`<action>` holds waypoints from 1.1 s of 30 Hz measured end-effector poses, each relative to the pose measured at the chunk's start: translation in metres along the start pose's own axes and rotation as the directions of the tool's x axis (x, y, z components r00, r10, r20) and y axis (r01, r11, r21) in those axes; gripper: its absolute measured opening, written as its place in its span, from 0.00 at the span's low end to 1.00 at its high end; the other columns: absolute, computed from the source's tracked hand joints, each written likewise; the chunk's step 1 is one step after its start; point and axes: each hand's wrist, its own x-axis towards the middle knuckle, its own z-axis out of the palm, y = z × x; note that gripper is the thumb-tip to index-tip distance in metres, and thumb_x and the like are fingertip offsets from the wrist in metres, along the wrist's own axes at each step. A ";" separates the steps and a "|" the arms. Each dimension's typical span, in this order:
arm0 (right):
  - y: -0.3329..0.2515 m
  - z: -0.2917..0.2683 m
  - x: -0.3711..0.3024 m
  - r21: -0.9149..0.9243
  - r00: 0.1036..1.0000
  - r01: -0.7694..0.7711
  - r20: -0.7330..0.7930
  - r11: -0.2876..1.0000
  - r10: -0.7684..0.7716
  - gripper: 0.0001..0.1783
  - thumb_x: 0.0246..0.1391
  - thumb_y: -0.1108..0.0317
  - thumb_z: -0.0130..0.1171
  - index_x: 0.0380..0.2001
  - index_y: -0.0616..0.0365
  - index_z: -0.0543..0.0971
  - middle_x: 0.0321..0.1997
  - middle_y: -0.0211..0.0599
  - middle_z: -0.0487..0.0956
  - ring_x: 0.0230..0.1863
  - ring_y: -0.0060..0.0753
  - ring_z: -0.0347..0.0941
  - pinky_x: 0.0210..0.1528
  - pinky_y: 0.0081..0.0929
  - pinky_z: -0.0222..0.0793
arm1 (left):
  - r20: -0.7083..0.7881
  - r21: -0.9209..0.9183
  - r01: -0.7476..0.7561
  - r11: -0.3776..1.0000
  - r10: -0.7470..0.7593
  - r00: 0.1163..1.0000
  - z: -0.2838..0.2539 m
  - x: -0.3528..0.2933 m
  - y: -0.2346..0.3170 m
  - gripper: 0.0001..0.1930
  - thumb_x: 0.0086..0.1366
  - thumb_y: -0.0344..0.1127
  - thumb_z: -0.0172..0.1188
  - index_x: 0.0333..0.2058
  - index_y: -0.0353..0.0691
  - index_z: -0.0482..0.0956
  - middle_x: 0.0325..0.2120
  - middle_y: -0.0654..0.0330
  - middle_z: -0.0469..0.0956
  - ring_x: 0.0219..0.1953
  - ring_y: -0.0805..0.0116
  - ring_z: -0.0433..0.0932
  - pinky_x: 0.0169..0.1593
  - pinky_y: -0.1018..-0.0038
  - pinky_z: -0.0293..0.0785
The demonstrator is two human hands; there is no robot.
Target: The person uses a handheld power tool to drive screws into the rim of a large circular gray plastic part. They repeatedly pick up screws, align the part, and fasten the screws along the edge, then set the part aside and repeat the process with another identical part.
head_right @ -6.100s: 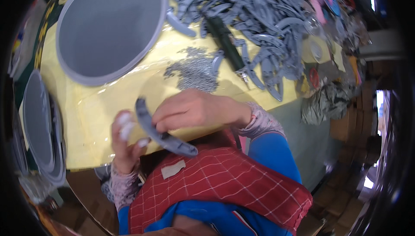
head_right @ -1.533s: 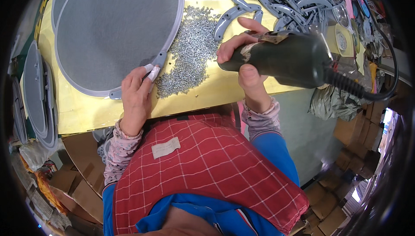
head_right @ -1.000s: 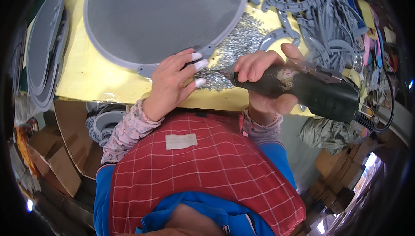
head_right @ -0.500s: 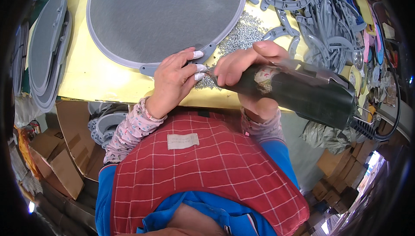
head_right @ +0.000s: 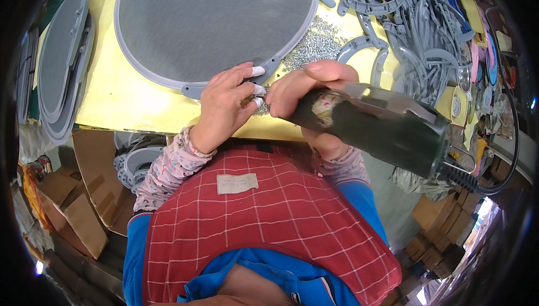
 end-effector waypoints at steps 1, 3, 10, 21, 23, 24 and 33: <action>0.000 -0.001 0.000 0.029 1.000 0.023 0.004 0.999 -0.023 0.51 0.57 0.34 0.62 0.69 0.57 0.56 0.31 0.39 0.76 0.29 0.38 0.75 0.36 0.43 0.75 | -0.003 0.000 0.002 1.000 -0.002 1.000 0.000 0.000 0.000 0.11 0.45 0.26 0.71 0.30 0.37 0.82 0.49 0.55 0.81 0.57 0.53 0.79 0.54 0.60 0.75; 0.002 -0.007 0.003 0.103 0.995 0.100 0.018 0.990 -0.102 0.51 0.57 0.35 0.63 0.69 0.58 0.56 0.33 0.41 0.78 0.32 0.41 0.77 0.40 0.45 0.76 | -0.007 0.010 0.002 1.000 -0.002 1.000 0.001 -0.002 0.000 0.11 0.46 0.26 0.71 0.30 0.36 0.82 0.48 0.55 0.81 0.57 0.53 0.79 0.55 0.60 0.75; 0.005 -0.023 0.023 -0.147 0.992 0.079 -0.082 0.986 -0.091 0.55 0.53 0.31 0.64 0.69 0.58 0.57 0.32 0.40 0.77 0.32 0.40 0.77 0.40 0.45 0.75 | 0.030 0.007 -0.016 1.000 0.016 0.999 0.000 0.001 -0.001 0.09 0.48 0.26 0.70 0.31 0.36 0.82 0.48 0.56 0.81 0.57 0.53 0.79 0.55 0.60 0.75; 0.034 -0.030 0.048 -0.111 0.961 -0.276 -0.025 0.955 0.275 0.42 0.54 0.45 0.70 0.57 0.68 0.65 0.31 0.39 0.78 0.32 0.31 0.77 0.36 0.28 0.74 | 0.038 -0.010 0.004 1.000 -0.004 0.999 -0.003 -0.002 0.004 0.10 0.46 0.25 0.69 0.31 0.36 0.83 0.49 0.54 0.81 0.56 0.51 0.79 0.55 0.59 0.76; 0.039 -0.035 0.049 -0.072 0.959 -0.283 -0.011 0.957 0.283 0.43 0.55 0.44 0.69 0.58 0.67 0.65 0.31 0.39 0.77 0.31 0.31 0.77 0.36 0.30 0.74 | 0.024 -0.007 0.005 1.000 -0.005 1.000 -0.002 -0.002 0.004 0.11 0.46 0.25 0.70 0.31 0.36 0.83 0.49 0.54 0.81 0.56 0.51 0.79 0.55 0.59 0.76; 0.044 -0.040 0.049 0.002 0.966 -0.259 0.006 0.966 0.259 0.43 0.56 0.47 0.69 0.60 0.70 0.64 0.33 0.40 0.78 0.32 0.31 0.77 0.36 0.27 0.74 | 0.015 -0.003 0.000 1.000 0.000 1.000 0.000 -0.001 0.003 0.11 0.46 0.25 0.70 0.31 0.36 0.83 0.49 0.54 0.81 0.56 0.51 0.79 0.55 0.60 0.76; 0.009 -0.012 0.028 0.091 0.997 -0.060 -0.035 0.994 0.063 0.52 0.52 0.32 0.66 0.64 0.64 0.61 0.27 0.35 0.76 0.27 0.35 0.76 0.35 0.37 0.77 | -0.051 -0.095 0.049 0.994 -0.054 0.997 0.004 -0.001 -0.005 0.11 0.48 0.25 0.71 0.32 0.36 0.82 0.47 0.54 0.83 0.53 0.52 0.81 0.53 0.61 0.78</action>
